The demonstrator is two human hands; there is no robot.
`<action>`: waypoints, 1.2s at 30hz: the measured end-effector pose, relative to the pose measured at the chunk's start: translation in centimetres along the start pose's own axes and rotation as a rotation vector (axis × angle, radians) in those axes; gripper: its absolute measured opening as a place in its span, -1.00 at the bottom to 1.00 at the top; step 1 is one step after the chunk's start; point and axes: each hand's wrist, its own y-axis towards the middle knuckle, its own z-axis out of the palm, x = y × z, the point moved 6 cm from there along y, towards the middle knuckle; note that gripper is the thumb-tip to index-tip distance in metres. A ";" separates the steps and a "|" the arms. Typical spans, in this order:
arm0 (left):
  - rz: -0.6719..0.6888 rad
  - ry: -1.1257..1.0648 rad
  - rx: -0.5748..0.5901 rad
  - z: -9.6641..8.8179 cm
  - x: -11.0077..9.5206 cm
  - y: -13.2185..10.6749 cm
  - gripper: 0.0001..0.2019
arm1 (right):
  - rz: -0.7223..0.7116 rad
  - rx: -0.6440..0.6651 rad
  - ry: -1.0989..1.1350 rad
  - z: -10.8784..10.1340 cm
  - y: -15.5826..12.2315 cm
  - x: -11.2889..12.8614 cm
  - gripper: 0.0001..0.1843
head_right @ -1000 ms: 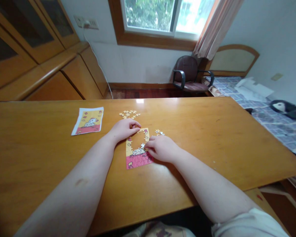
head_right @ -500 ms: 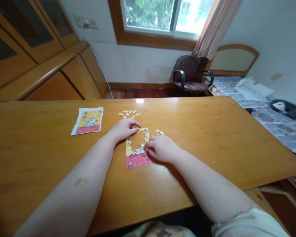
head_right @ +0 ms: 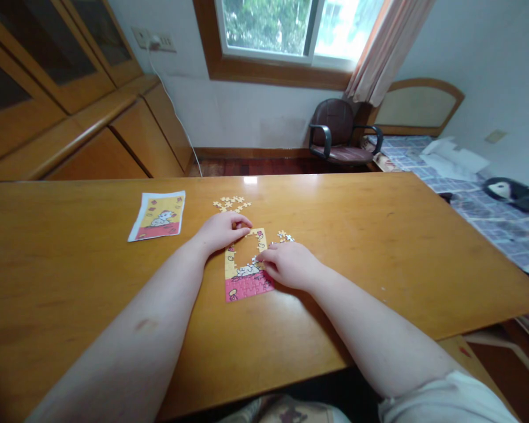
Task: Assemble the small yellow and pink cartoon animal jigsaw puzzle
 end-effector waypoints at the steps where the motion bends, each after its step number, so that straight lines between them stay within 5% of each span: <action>1: 0.001 0.000 -0.001 0.0 0.0 0.0 -0.75 | -0.002 0.000 -0.006 0.0 0.0 0.1 -0.69; 12: -0.002 -0.002 0.005 0.1 0.1 0.1 -0.75 | 0.052 0.036 -0.038 0.0 -0.1 0.3 -0.70; 21: -0.011 -0.006 -0.001 -0.1 -0.1 0.0 -0.76 | 0.436 -0.257 -0.081 -2.3 -0.7 -6.2 -0.72; 36: -0.012 -0.004 -0.008 0.0 0.0 0.0 -0.76 | 0.447 -0.227 0.008 -0.9 0.6 -7.6 -0.86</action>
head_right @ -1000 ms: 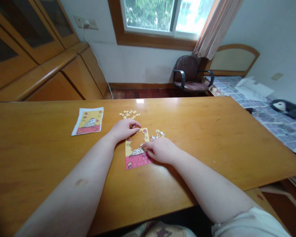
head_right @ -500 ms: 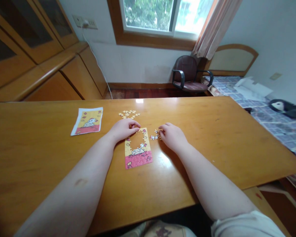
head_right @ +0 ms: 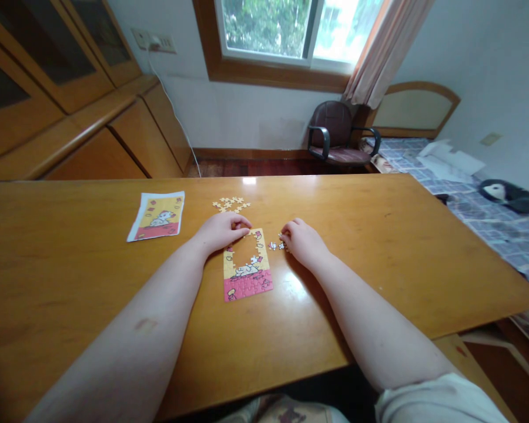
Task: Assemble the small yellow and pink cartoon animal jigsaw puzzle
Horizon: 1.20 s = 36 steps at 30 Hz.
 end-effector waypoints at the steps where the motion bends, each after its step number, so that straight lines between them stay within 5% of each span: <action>1: 0.002 0.003 0.000 0.0 0.0 0.0 -0.76 | 0.001 0.007 0.006 0.0 0.0 0.0 -0.88; 10: -0.002 0.005 0.003 -0.2 -0.2 -0.1 -0.77 | -0.033 -0.014 0.139 -0.6 -0.5 0.5 -0.98; 14: 0.000 0.002 -0.001 -0.2 -0.2 -0.1 -0.77 | -0.251 0.042 0.280 -1.2 -1.9 3.3 -0.90; 19: 0.020 -0.001 0.000 0.0 0.0 0.1 -0.77 | -0.555 0.245 0.411 0.7 -4.0 7.5 -0.85; 23: 0.022 0.003 -0.003 0.1 0.1 0.2 -0.77 | -0.604 0.185 0.370 1.5 -3.9 8.1 -0.79; 28: 0.021 0.001 -0.002 0.1 0.0 0.1 -0.77 | -0.698 0.079 0.313 -0.2 -4.2 7.8 -0.77; 36: 0.011 0.006 -0.015 0.0 0.0 0.0 -0.78 | -0.789 0.199 0.161 -0.2 -5.6 9.0 -0.71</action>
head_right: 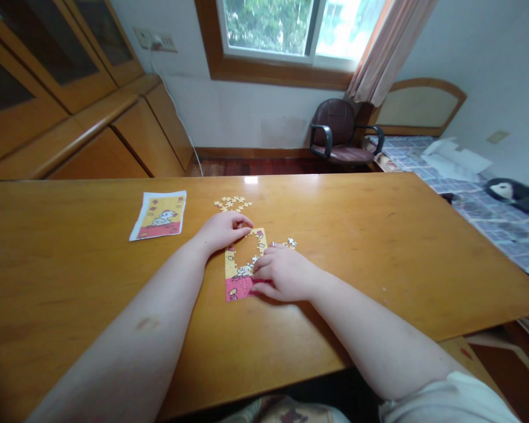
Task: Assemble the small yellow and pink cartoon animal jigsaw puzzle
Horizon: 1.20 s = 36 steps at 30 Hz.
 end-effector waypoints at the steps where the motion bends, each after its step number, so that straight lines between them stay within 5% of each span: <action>1: 0.000 0.000 0.000 0.0 0.0 0.0 -0.78 | 0.011 0.012 0.002 0.1 0.0 0.0 -0.71; 24: 0.002 0.006 0.010 -0.1 -0.2 -0.1 -0.76 | 0.080 0.080 -0.100 1.6 0.8 0.3 -0.44; 36: 0.028 0.008 0.012 0.4 0.3 0.3 -0.76 | 0.118 0.046 -0.083 1.0 0.9 0.2 -0.45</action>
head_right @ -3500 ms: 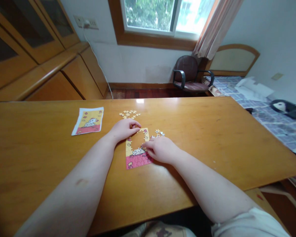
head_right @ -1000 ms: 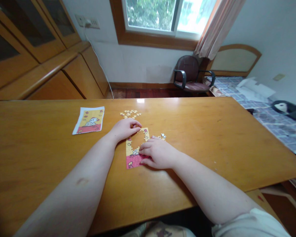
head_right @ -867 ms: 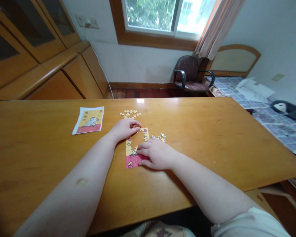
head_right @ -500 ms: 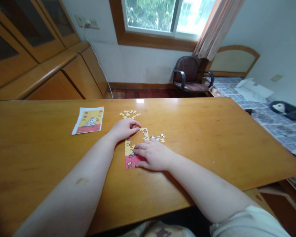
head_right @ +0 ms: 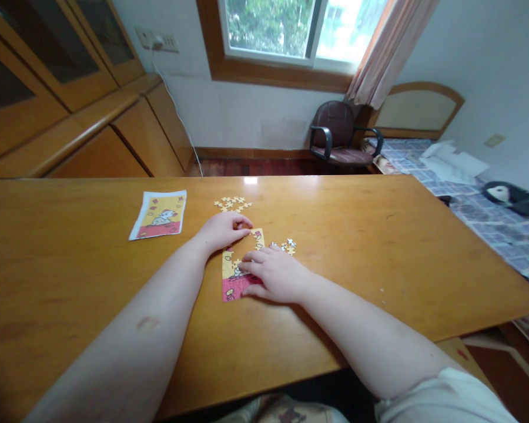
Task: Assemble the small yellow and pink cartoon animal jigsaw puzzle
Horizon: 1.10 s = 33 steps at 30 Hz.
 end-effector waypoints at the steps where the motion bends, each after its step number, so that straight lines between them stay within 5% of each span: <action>1: 0.000 0.000 0.001 0.1 0.1 0.0 -0.76 | 0.012 -0.009 0.000 0.0 0.0 -0.1 -0.46; 33: -0.014 -0.019 0.005 0.0 -0.1 0.0 -0.76 | 0.020 -0.047 -0.057 0.3 0.0 -0.7 -0.46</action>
